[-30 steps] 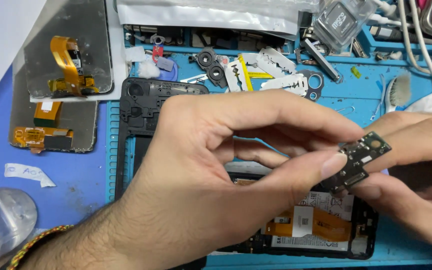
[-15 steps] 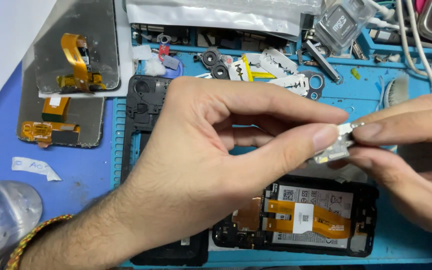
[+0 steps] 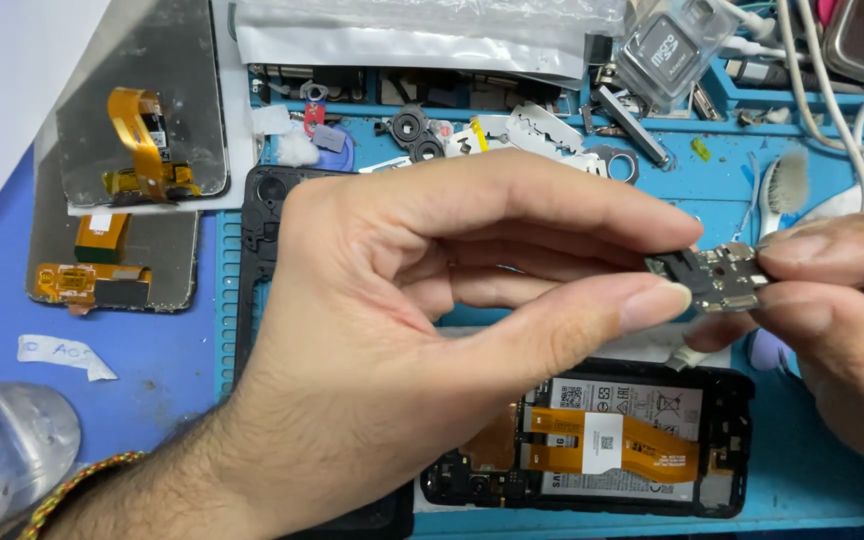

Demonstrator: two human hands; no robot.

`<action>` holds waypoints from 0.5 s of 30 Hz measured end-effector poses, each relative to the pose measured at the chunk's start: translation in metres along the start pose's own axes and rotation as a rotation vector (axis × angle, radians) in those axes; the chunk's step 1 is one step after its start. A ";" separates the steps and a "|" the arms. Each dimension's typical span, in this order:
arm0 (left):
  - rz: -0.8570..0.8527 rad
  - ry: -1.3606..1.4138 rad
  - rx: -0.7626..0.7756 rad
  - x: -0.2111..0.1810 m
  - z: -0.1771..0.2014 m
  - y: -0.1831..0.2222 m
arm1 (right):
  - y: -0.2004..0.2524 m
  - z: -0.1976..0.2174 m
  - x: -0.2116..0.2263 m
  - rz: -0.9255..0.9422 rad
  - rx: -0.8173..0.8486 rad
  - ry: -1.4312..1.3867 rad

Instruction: Cleaning and inspecting a mobile phone charging port daughterboard using tweezers and a cloth

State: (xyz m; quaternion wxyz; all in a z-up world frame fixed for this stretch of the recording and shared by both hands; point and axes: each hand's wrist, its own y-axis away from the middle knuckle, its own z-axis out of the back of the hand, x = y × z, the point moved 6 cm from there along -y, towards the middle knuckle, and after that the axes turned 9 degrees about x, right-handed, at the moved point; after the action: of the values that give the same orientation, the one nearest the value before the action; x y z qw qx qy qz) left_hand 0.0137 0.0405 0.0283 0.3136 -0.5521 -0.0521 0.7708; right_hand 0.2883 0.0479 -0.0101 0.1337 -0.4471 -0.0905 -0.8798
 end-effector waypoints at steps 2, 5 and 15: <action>0.001 0.001 0.001 0.000 0.000 0.000 | 0.000 0.000 -0.001 0.008 -0.004 -0.024; 0.004 0.004 0.002 0.001 0.000 0.001 | -0.001 -0.001 -0.002 -0.003 -0.003 -0.029; 0.013 0.015 0.012 0.004 0.000 0.000 | 0.000 -0.005 -0.007 -0.015 0.023 -0.049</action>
State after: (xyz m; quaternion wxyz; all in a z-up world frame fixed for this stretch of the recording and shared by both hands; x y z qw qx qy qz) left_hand 0.0134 0.0427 0.0254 0.3124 -0.5564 -0.0415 0.7689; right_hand 0.2886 0.0475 -0.0184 0.1299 -0.4664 -0.1072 -0.8684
